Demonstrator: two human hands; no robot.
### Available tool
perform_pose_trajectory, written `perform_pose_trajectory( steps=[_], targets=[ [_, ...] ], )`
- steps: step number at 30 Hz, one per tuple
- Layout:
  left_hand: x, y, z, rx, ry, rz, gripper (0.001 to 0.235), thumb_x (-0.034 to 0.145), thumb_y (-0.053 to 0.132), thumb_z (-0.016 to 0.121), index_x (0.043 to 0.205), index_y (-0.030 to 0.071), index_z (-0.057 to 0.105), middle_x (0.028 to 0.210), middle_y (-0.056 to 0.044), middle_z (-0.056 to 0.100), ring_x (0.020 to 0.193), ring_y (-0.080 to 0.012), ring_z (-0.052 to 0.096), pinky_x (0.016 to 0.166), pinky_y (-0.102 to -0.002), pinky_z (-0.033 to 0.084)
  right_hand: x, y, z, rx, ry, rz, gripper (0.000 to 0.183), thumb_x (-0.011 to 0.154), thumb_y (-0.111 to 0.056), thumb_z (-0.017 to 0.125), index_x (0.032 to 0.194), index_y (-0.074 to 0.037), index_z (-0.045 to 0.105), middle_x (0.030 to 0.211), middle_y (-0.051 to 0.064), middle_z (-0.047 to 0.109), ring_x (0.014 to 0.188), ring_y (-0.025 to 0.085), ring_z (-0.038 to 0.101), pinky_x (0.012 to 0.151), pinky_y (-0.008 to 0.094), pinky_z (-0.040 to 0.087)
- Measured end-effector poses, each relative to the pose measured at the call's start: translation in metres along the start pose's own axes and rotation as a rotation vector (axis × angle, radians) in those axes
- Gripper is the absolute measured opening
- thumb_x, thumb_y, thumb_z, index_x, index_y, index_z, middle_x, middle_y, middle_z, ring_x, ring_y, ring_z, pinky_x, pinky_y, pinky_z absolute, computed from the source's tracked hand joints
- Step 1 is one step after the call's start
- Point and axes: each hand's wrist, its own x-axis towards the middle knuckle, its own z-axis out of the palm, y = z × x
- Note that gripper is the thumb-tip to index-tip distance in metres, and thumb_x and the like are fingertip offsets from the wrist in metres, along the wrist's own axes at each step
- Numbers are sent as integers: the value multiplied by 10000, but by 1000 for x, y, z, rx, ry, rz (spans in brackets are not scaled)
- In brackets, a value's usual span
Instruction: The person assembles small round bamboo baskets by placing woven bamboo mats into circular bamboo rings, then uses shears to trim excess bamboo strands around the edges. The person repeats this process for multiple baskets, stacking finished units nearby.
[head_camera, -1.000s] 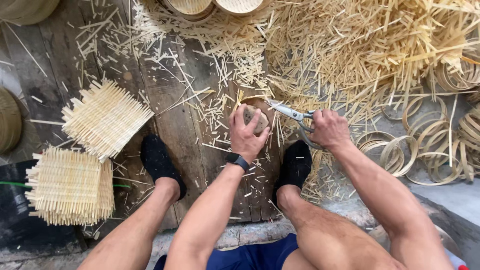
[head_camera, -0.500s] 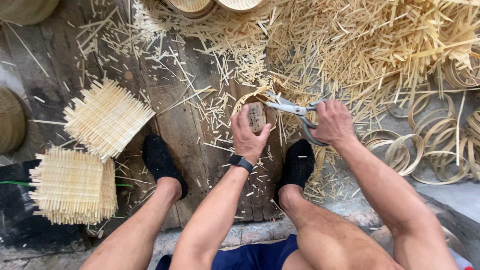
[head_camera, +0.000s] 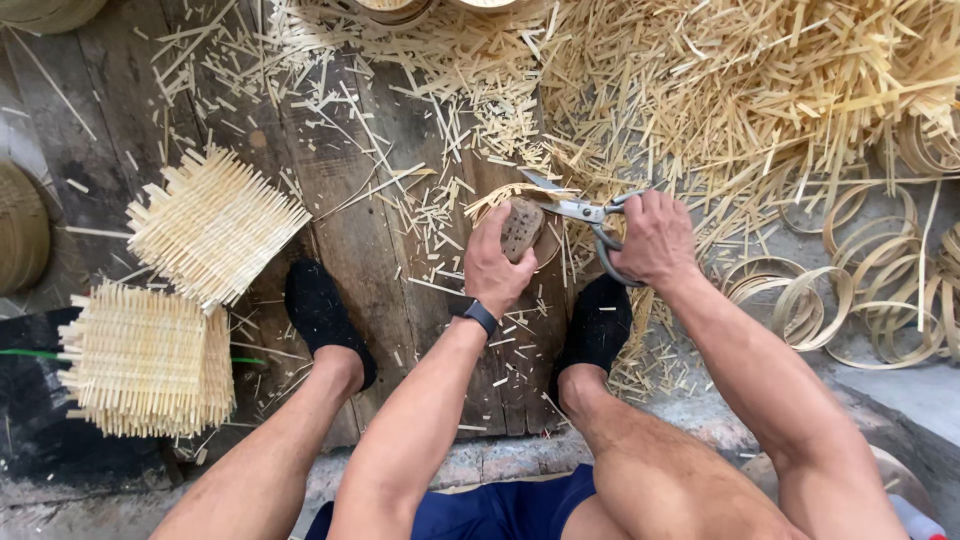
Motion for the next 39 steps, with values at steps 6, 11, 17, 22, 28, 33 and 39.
perform_pose_trajectory(
  steps=[6, 11, 17, 22, 28, 33, 39],
  targets=[
    [3, -6, -17, 19, -133, -19, 717, 711, 12, 740, 1397, 129, 565, 1289, -142, 616, 1236, -342, 584, 1114, -420, 465, 2, 7, -8, 115, -308, 78, 353, 983, -341, 647, 1005, 10, 673, 921, 176, 664, 778, 245, 648, 674, 387, 563],
    [16, -10, -21, 12, -277, 48, 729, 698, -13, 717, 1391, 162, 576, 1264, -126, 619, 1223, -339, 582, 1126, -421, 454, 5, 1, -6, -23, -79, -36, 444, 734, -407, 709, 862, 17, 678, 765, 151, 653, 672, 243, 643, 607, 374, 565],
    [15, -10, -22, 22, -315, 7, 680, 721, -62, 680, 1351, 183, 608, 1268, -136, 555, 1230, -339, 553, 1094, -394, 478, 1, 3, -12, 69, -304, 52, 316, 1002, -308, 626, 991, 4, 670, 915, 158, 662, 783, 234, 661, 687, 382, 568],
    [24, -10, -23, 44, -420, 77, 652, 703, -109, 662, 1277, 200, 639, 1271, -117, 569, 1248, -341, 536, 1121, -389, 469, 9, -8, -18, -16, -101, -45, 505, 739, -440, 732, 897, 36, 677, 771, 180, 661, 683, 272, 654, 612, 386, 575],
    [20, -1, -18, 207, -199, 87, 663, 531, 156, 925, 1146, 229, 687, 1337, -283, 425, 1227, -445, 410, 1042, -555, 385, 6, 2, -15, 91, -231, 23, 256, 953, -284, 670, 1018, -36, 663, 938, 158, 681, 838, 243, 672, 708, 393, 577],
    [-2, 11, 5, 144, -88, -40, 617, 668, 236, 882, 1253, 294, 696, 1340, -179, 471, 1279, -383, 447, 1123, -513, 436, 6, -4, -8, 26, -147, 6, 426, 834, -406, 732, 919, 5, 656, 831, 165, 668, 720, 252, 665, 624, 394, 579],
    [4, -2, -4, 145, -104, 130, 584, 619, 144, 842, 1181, 264, 734, 1436, -220, 436, 1347, -440, 430, 1149, -535, 409, 11, 3, -12, -15, -235, -8, 282, 843, -287, 680, 969, -38, 646, 872, 127, 666, 762, 211, 649, 652, 344, 560]
  ],
)
